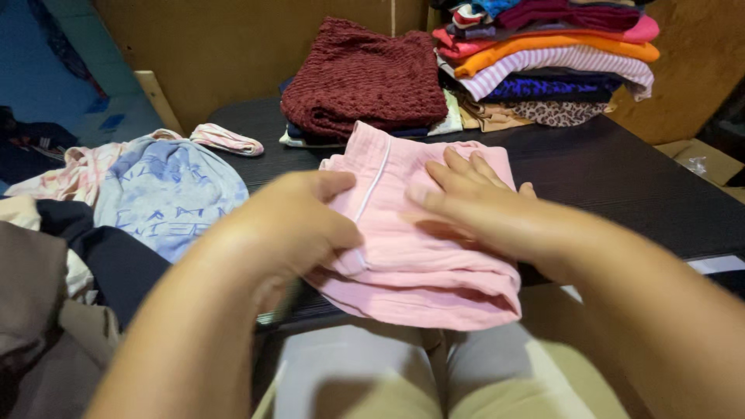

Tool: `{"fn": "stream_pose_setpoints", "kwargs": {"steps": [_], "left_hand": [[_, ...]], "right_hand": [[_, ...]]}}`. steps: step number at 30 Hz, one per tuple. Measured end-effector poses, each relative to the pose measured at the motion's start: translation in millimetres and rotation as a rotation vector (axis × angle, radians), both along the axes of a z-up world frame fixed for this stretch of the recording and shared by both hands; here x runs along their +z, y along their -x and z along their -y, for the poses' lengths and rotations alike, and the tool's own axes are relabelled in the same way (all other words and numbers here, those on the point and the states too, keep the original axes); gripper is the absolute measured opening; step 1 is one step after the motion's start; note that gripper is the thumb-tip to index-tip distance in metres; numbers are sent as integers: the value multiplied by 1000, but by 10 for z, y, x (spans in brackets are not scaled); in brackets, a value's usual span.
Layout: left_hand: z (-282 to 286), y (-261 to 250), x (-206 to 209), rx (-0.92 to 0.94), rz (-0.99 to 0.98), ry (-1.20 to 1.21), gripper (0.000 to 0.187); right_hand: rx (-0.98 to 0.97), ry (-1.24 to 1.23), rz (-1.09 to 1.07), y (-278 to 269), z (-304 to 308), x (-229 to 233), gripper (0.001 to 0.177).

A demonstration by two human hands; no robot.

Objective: The person folds several small pieces of clothing, including shorts and tops, by hand and places them on a stack on a black table.

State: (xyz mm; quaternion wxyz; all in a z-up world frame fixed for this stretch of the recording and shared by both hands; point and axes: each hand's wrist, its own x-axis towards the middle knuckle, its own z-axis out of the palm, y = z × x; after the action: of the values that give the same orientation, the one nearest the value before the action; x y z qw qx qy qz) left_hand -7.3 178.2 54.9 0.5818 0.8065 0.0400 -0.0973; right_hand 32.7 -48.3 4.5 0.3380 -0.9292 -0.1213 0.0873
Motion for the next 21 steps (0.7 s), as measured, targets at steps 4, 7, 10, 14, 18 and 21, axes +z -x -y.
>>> {"fn": "stream_pose_setpoints", "kwargs": {"steps": [4,7,10,14,18,21], "left_hand": [[358,9,-114,-41,195,-625,49],[791,44,-211,121,642,-1154,41],[1029,142,-386,-81,712,-1023,67],[942,90,-693,-170,818,-632,36],[630,-207,-800,-509,1299,-363,58],[399,-502,-695,-578,729,-531,53]], "right_hand": [[-86,401,138,145,-128,-60,105],[-64,512,161,203,-184,38,111],[-22,620,181,306,-195,180,119],[-163,852,-130,486,-181,529,76],[-461,666,13,445,153,589,43],[156,210,718,276,286,107,60]]}}
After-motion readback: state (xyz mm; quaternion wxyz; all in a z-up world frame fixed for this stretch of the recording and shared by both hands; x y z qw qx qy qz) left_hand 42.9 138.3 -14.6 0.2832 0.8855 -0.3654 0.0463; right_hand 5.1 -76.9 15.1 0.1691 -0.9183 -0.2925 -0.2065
